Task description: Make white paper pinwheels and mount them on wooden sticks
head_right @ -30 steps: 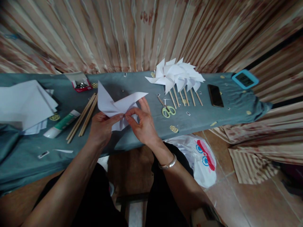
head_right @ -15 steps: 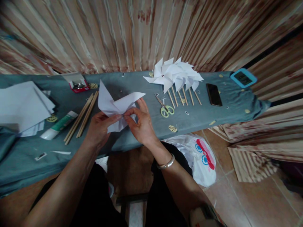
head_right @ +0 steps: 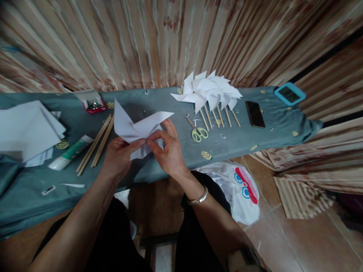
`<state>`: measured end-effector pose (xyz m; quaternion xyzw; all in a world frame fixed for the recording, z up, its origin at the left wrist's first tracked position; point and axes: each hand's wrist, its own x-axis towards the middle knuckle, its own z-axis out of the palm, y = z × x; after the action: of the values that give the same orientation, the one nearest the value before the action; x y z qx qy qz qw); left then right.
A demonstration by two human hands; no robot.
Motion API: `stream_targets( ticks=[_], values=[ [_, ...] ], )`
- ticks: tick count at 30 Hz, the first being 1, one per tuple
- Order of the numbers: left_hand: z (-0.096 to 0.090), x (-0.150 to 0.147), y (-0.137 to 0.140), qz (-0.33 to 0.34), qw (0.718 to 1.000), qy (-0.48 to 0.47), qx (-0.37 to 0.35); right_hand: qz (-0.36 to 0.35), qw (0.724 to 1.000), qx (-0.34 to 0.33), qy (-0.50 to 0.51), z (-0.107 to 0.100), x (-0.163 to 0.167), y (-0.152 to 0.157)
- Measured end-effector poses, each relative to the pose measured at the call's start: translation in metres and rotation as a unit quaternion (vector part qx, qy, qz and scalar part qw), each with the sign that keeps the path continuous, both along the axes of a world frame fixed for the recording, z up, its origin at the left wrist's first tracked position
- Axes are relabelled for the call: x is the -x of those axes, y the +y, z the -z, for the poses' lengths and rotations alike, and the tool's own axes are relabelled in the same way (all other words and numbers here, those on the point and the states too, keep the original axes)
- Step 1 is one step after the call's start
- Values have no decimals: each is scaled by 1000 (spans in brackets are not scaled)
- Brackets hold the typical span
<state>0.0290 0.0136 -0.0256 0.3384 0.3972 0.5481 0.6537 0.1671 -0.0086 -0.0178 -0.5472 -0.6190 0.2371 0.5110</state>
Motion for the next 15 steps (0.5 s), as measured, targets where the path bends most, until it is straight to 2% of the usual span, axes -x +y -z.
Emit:
stream_targets(
  ticks=[8, 15],
  values=[
    [-4, -1, -2, -14, 1000, -9, 2, 77, 997, 16, -4, -3, 3, -4],
    [-3, 0, -2, -6, 1000, -15, 7, 65, 996, 38, 52, 2, 2, -2]
  ],
)
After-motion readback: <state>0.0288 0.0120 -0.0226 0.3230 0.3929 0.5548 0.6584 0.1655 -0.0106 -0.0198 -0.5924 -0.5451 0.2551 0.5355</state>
